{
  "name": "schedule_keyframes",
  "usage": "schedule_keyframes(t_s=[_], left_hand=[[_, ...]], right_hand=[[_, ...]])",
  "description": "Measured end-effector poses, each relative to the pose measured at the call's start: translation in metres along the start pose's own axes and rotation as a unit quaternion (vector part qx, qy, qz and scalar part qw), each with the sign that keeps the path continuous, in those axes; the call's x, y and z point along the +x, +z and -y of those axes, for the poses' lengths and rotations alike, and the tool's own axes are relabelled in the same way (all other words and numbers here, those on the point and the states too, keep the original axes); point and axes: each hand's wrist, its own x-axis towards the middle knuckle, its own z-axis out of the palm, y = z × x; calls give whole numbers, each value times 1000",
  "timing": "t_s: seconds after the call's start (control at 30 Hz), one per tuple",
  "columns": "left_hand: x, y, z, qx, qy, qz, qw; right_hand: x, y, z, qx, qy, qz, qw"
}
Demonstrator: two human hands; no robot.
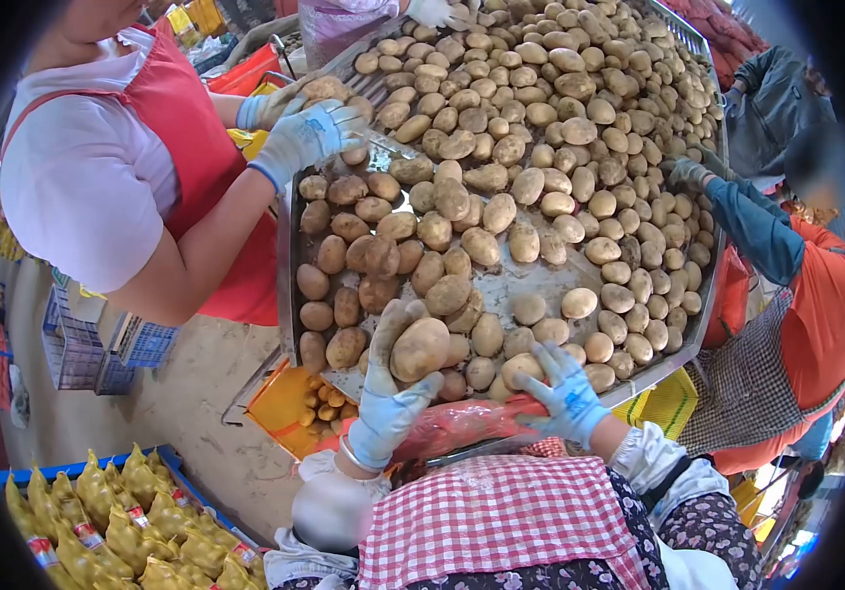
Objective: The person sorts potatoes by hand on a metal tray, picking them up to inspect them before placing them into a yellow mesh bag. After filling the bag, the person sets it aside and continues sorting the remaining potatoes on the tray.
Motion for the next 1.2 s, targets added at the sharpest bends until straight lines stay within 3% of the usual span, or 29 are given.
schedule_keyframes(t_s=[0.07,0.1,0.17,0.23,0.37,0.43,0.47,0.53,0.6,0.63,0.7,0.73,0.8,0.83,0.87,0.9,0.93,1.0,1.03,1.1,1.17,1.2], left_hand=[[-2,-5,0,311,143,11,940],[-2,-7,2,310,145,13,939],[-1,-10,6,455,246,38,855],[0,-9,12,442,260,53,857],[7,14,9,378,261,122,880],[9,26,4,422,279,117,854],[10,30,3,468,296,104,826],[6,23,21,456,297,100,833],[6,18,42,341,291,96,889],[8,17,41,340,292,98,889],[15,12,34,484,327,69,809],[15,5,33,482,328,69,810],[18,-15,38,705,123,52,697],[14,-25,43,767,77,68,634],[5,-36,44,766,79,72,634],[-4,-46,45,775,81,68,623],[-9,-52,42,784,82,64,612],[-21,-59,31,780,63,62,619],[-28,-62,23,802,34,58,593],[-40,-70,4,824,11,60,564],[-48,-78,-12,754,-223,-53,615],[-44,-80,-15,755,-220,-47,616]], right_hand=[[-7,2,-4,-43,20,6,999],[-6,1,-3,-46,11,-14,999],[2,-4,-1,-51,3,-33,998],[30,-21,10,163,18,-79,983],[83,-49,48,255,16,-49,965],[93,-32,50,403,-2,-106,909],[95,-26,51,403,-2,-108,909],[94,-15,56,517,4,-191,834],[91,-10,57,486,8,-202,850],[90,-8,55,453,12,-214,865],[93,-5,49,400,36,-181,898],[95,-2,44,346,58,-145,925],[98,7,31,268,86,-136,950],[98,5,26,161,145,-80,973],[95,4,21,54,203,-19,978],[89,9,12,18,189,0,982],[91,9,10,16,189,1,982],[95,10,10,113,134,109,978],[105,-1,23,87,136,185,969],[116,13,40,103,135,188,967],[120,21,42,118,137,191,965],[121,23,40,149,112,169,968]])
